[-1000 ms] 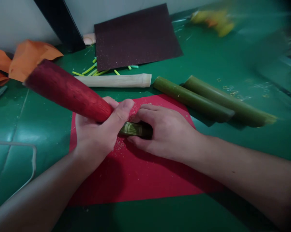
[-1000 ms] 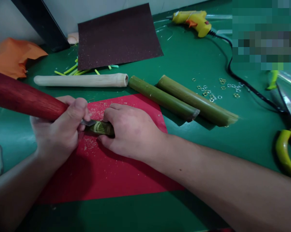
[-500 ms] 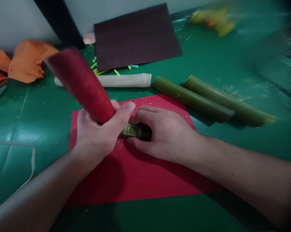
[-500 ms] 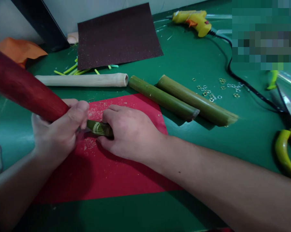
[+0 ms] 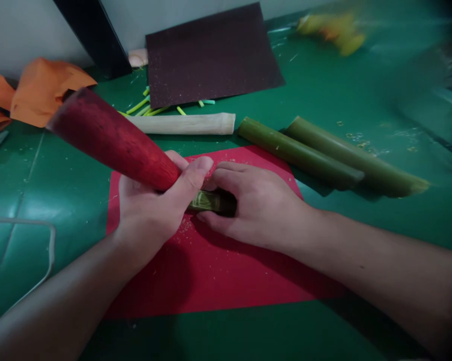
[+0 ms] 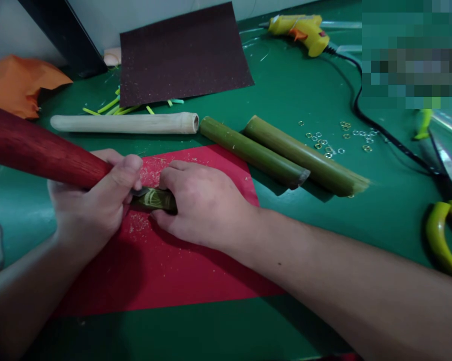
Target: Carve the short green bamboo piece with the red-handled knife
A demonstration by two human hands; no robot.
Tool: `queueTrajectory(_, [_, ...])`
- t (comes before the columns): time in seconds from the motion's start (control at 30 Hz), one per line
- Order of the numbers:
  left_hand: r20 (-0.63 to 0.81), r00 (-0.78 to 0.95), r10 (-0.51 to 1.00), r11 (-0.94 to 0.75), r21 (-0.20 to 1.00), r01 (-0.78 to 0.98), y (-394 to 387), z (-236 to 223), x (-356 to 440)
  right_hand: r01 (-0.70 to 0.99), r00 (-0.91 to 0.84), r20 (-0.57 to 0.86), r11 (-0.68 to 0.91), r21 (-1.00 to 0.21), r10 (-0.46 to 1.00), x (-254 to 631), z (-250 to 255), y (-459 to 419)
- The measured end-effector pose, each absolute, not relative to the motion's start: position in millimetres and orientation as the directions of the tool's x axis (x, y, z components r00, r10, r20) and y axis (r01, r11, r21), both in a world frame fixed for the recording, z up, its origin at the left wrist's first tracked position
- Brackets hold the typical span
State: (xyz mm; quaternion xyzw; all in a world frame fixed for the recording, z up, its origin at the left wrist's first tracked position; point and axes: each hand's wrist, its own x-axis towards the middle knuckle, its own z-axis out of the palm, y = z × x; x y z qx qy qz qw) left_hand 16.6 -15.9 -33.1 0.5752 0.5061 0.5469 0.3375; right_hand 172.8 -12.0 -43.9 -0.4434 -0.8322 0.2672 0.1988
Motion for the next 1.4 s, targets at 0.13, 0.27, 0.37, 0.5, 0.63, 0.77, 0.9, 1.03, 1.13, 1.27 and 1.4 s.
queueTrajectory(0.13, [0.259, -0.122, 0.958, -0.223, 0.941, 0.253, -18.6, -29.8, 16.0, 0.623, -0.534, 0.103, 0.473, -0.623, 0.839, 173.2, -44.8, -12.2])
queueTrajectory(0.27, [0.230, -0.118, 0.966, -0.191, 0.943, 0.271, -19.4, -27.8, 16.0, 0.615, -0.537, 0.093, 0.465, -0.637, 0.838, 173.5, -44.1, -12.1])
queueTrajectory(0.37, [0.234, -0.192, 0.953, -0.193, 0.958, 0.210, -16.8, -30.3, 16.6, 0.632, -0.535, 0.099, 0.475, -0.612, 0.839, 173.4, -43.5, -11.7])
queueTrajectory(0.5, [0.281, -0.185, 0.942, -0.241, 0.947, 0.211, -14.3, -33.6, 17.9, 0.637, -0.536, 0.097, 0.477, -0.606, 0.839, 173.2, -44.3, -11.0])
queueTrajectory(0.63, [0.299, -0.146, 0.943, -0.257, 0.933, 0.252, -15.5, -33.4, 18.2, 0.625, -0.543, 0.099, 0.481, -0.615, 0.833, 173.1, -44.9, -11.0])
queueTrajectory(0.77, [0.305, -0.112, 0.946, -0.262, 0.920, 0.291, -16.0, -33.4, 16.1, 0.627, -0.548, 0.099, 0.487, -0.608, 0.831, 172.9, -43.9, -11.8])
queueTrajectory(0.9, [0.299, -0.094, 0.950, -0.262, 0.922, 0.287, -16.2, -31.6, 14.5, 0.625, -0.553, 0.108, 0.497, -0.602, 0.826, 172.8, -43.8, -12.3])
queueTrajectory(1.03, [0.265, -0.109, 0.958, -0.222, 0.927, 0.301, -18.8, -28.3, 15.4, 0.602, -0.566, 0.145, 0.527, -0.601, 0.812, 173.2, -46.0, -11.6])
queueTrajectory(1.13, [0.261, -0.154, 0.953, -0.214, 0.940, 0.267, -19.1, -28.9, 16.3, 0.596, -0.563, 0.174, 0.543, -0.591, 0.808, 173.7, -47.5, -11.2])
queueTrajectory(1.27, [0.250, -0.191, 0.949, -0.209, 0.955, 0.213, -16.5, -32.9, 16.3, 0.604, -0.558, 0.189, 0.551, -0.576, 0.808, 173.5, -46.7, -12.2])
queueTrajectory(1.4, [0.266, -0.148, 0.953, -0.233, 0.950, 0.206, -17.0, -35.7, 16.2, 0.576, -0.554, 0.201, 0.547, -0.608, 0.808, 172.8, -44.5, -13.9])
